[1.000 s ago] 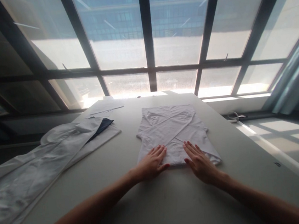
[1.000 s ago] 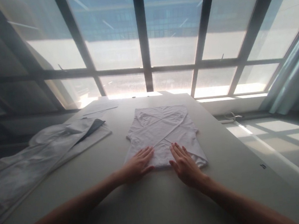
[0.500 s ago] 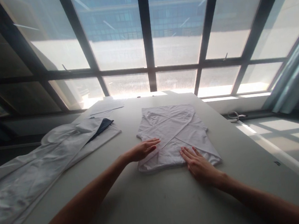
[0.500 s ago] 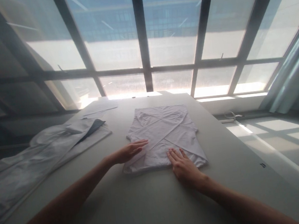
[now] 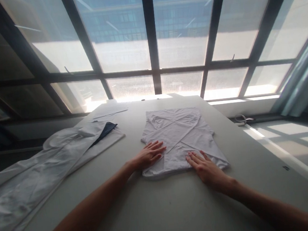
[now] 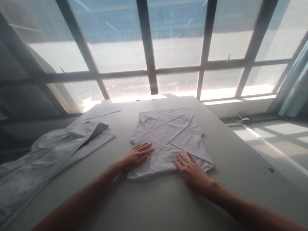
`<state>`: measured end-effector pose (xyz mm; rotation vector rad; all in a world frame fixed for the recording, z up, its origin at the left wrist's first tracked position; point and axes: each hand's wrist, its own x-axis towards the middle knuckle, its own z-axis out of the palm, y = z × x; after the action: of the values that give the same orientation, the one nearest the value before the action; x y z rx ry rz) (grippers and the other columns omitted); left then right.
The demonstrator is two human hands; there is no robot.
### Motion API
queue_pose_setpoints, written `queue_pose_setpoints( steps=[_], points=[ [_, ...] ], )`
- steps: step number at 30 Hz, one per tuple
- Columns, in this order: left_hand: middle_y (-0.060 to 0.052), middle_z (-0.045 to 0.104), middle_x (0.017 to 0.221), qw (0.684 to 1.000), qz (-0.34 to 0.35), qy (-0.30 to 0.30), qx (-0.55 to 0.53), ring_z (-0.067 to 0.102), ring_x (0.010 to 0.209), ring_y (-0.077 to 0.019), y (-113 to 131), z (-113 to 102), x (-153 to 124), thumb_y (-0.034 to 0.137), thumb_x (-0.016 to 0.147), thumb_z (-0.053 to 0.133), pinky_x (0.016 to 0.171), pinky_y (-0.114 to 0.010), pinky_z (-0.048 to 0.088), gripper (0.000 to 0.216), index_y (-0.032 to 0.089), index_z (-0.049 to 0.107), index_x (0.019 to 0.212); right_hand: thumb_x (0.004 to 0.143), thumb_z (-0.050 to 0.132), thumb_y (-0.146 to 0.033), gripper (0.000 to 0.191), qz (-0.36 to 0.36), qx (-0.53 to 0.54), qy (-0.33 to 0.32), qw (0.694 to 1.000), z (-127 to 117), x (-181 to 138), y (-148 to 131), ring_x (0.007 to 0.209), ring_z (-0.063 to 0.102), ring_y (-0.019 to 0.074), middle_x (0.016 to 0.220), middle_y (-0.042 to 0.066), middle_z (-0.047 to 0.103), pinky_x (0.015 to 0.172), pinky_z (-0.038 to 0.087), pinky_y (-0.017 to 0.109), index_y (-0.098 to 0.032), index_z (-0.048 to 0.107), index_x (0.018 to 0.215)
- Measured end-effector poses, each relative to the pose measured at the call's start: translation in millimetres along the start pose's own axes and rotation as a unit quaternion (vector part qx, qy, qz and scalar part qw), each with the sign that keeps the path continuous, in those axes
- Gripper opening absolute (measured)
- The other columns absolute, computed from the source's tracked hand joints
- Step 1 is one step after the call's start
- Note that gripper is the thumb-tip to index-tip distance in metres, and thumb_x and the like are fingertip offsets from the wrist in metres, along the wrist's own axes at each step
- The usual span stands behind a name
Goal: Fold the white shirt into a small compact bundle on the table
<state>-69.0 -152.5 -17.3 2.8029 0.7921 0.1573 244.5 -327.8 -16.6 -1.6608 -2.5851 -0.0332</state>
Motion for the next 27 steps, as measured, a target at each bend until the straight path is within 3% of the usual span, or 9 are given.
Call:
queue_pose_setpoints(
  steps=[7,11,14,17,20,23,27],
  points=[
    [-0.005,0.032,0.170,0.998,-0.045,0.042,-0.002,0.025,0.158,-0.0290,19,12,4,0.049,0.112,0.034,0.130,-0.053,0.017,0.053,0.032,0.041,0.162,0.082,0.033,0.005,0.080,0.059,0.013,-0.013,0.998,-11,-2,21,0.154,0.034,0.0267,0.164,0.015,0.039,0.127,0.023,0.057,-0.013,0.045,0.159],
    [-0.005,0.025,0.172,0.999,-0.035,0.036,0.005,0.019,0.160,-0.0304,24,15,2,0.051,0.111,0.039,0.129,-0.054,0.015,0.055,0.034,0.039,0.163,0.083,0.035,0.003,0.071,0.067,0.038,-0.015,0.997,-23,-8,18,0.149,0.045,0.0253,0.155,0.018,0.051,0.127,0.023,0.054,-0.011,0.059,0.148],
    [-0.005,0.022,0.172,1.000,-0.021,0.016,0.001,0.015,0.160,-0.0321,23,11,0,0.054,0.110,0.041,0.129,-0.055,0.014,0.057,0.034,0.038,0.163,0.090,0.038,-0.002,0.055,0.053,0.061,-0.004,0.997,-31,-13,11,0.134,0.061,0.0242,0.137,0.016,0.069,0.127,0.024,0.047,-0.013,0.069,0.134],
    [-0.006,0.034,0.168,1.000,0.000,0.006,-0.029,0.025,0.158,-0.0326,20,0,0,0.054,0.108,0.043,0.128,-0.054,0.021,0.053,0.032,0.052,0.156,0.101,0.040,-0.015,0.043,0.092,0.082,0.041,0.992,-31,-14,7,0.113,0.072,0.0249,0.115,0.013,0.079,0.123,0.032,0.043,-0.016,0.070,0.132],
    [-0.007,0.051,0.158,0.995,-0.006,0.061,-0.074,0.045,0.149,-0.0278,9,-11,2,0.052,0.109,0.039,0.125,-0.045,0.034,0.053,0.025,0.059,0.150,0.103,0.042,-0.020,0.043,0.110,0.107,0.110,0.982,-22,-11,8,0.119,0.067,0.0266,0.126,0.014,0.074,0.115,0.042,0.041,-0.015,0.066,0.139],
    [-0.011,0.056,0.155,0.983,-0.065,0.159,-0.063,0.048,0.146,-0.0277,-13,-14,4,0.052,0.109,0.033,0.125,-0.046,0.036,0.059,0.018,0.059,0.149,0.099,0.048,-0.015,0.043,0.053,0.125,0.140,0.981,-14,-6,6,0.126,0.059,0.0265,0.135,0.013,0.068,0.109,0.047,0.038,-0.015,0.065,0.139],
    [-0.015,0.056,0.153,0.980,-0.122,0.153,-0.046,0.050,0.145,-0.0308,-46,-6,0,0.056,0.107,0.030,0.123,-0.047,0.037,0.065,0.015,0.063,0.144,0.094,0.053,-0.007,0.037,0.004,0.106,0.096,0.990,-16,-6,-4,0.112,0.061,0.0256,0.120,0.010,0.070,0.100,0.050,0.036,-0.020,0.072,0.123]
  ],
)
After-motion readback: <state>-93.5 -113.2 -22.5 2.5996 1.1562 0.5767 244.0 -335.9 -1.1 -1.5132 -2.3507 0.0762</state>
